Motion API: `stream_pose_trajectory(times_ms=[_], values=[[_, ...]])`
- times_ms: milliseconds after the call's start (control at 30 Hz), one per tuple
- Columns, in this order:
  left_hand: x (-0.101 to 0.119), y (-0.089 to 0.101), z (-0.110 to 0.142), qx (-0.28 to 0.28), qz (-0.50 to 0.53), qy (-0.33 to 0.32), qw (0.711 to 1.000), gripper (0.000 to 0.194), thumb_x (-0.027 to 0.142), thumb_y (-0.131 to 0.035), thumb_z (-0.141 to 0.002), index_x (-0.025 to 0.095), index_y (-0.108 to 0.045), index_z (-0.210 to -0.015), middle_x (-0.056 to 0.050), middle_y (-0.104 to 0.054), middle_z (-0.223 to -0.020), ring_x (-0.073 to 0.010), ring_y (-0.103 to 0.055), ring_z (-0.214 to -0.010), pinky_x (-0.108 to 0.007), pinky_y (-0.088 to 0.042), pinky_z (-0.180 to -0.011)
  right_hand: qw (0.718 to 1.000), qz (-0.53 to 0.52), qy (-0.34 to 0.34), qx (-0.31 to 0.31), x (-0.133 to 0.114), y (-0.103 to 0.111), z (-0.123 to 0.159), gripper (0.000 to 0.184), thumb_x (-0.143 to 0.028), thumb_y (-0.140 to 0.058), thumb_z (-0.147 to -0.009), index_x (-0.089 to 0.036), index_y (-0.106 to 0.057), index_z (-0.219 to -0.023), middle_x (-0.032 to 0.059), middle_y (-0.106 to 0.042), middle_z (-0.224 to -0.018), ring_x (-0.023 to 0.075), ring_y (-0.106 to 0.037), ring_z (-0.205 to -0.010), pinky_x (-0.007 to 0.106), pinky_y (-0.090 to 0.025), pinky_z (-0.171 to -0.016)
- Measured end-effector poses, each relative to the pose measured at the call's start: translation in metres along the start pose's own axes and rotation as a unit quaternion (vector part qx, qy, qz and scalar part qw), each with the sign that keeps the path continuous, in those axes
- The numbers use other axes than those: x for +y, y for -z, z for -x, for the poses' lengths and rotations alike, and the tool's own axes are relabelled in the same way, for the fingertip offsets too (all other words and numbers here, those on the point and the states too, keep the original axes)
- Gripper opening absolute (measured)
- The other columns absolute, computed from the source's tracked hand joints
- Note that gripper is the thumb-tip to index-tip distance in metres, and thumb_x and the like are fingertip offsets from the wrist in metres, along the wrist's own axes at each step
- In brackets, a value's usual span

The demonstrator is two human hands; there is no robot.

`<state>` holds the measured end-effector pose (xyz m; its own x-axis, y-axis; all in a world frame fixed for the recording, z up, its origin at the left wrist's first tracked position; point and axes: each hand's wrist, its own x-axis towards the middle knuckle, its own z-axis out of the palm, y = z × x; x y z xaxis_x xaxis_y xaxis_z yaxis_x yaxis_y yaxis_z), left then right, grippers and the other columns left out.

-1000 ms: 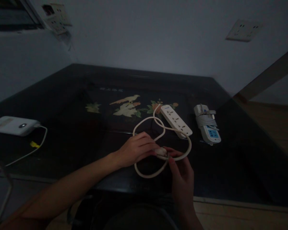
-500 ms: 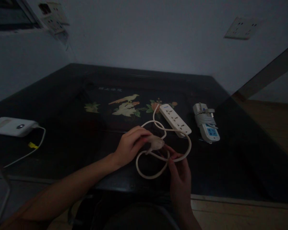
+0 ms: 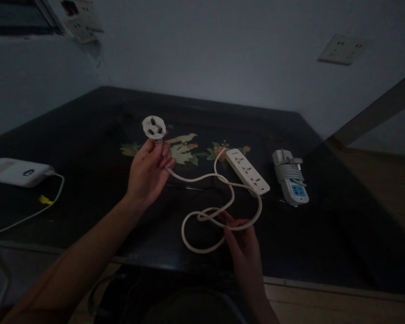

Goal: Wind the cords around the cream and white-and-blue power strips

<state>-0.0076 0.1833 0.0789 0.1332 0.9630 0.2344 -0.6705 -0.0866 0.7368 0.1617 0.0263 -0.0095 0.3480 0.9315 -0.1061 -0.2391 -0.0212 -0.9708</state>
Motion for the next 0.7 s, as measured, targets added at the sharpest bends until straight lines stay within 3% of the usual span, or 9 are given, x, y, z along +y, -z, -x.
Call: stream_pose_trajectory(times_ms=[167,367,567,700], values=[[0.002,0.004,-0.004,0.023,-0.014,-0.026,0.999,0.007,0.018,-0.066,-0.081,0.018,-0.063,-0.088,0.005,-0.046,-0.067,-0.0022,-0.034,-0.047,-0.015,-0.037,-0.048,0.998,0.047,0.002,-0.035,0.009,-0.016,0.006,0.015,-0.034,-0.063,-0.083,-0.021,-0.056,-0.088,0.0119,-0.065,-0.121,0.0234,-0.058,-0.115,0.043,-0.042,-0.101],[0.005,0.005,-0.008,0.033,-0.046,-0.044,0.997,0.013,0.022,-0.063,-0.083,0.019,-0.066,-0.096,0.003,-0.054,-0.075,-0.0024,-0.034,-0.047,-0.017,-0.041,-0.053,0.996,0.067,-0.005,-0.059,0.001,-0.023,0.007,0.018,-0.036,-0.065,-0.081,-0.02,-0.064,-0.089,0.0098,-0.07,-0.106,0.0224,-0.064,-0.104,0.037,-0.05,-0.092],[0.002,0.007,-0.01,0.01,-0.064,-0.09,0.994,0.019,0.026,-0.072,-0.076,0.018,-0.066,-0.093,0.002,-0.055,-0.074,-0.0043,-0.041,-0.054,-0.017,-0.04,-0.054,0.99,0.052,-0.076,-0.103,-0.012,0.013,0.004,0.037,-0.05,-0.062,-0.081,-0.02,-0.067,-0.101,0.0121,-0.066,-0.118,0.0251,-0.069,-0.089,0.039,-0.057,-0.077],[-0.001,0.001,-0.015,0.001,-0.09,-0.124,0.988,0.023,0.024,-0.078,-0.069,0.018,-0.067,-0.088,0.002,-0.054,-0.071,-0.005,-0.04,-0.055,-0.016,-0.036,-0.049,0.98,0.155,-0.073,-0.096,-0.017,0.043,0.002,0.042,-0.056,-0.059,-0.079,-0.018,-0.071,-0.091,0.0124,-0.072,-0.096,0.0258,-0.07,-0.08,0.035,-0.057,-0.069]])
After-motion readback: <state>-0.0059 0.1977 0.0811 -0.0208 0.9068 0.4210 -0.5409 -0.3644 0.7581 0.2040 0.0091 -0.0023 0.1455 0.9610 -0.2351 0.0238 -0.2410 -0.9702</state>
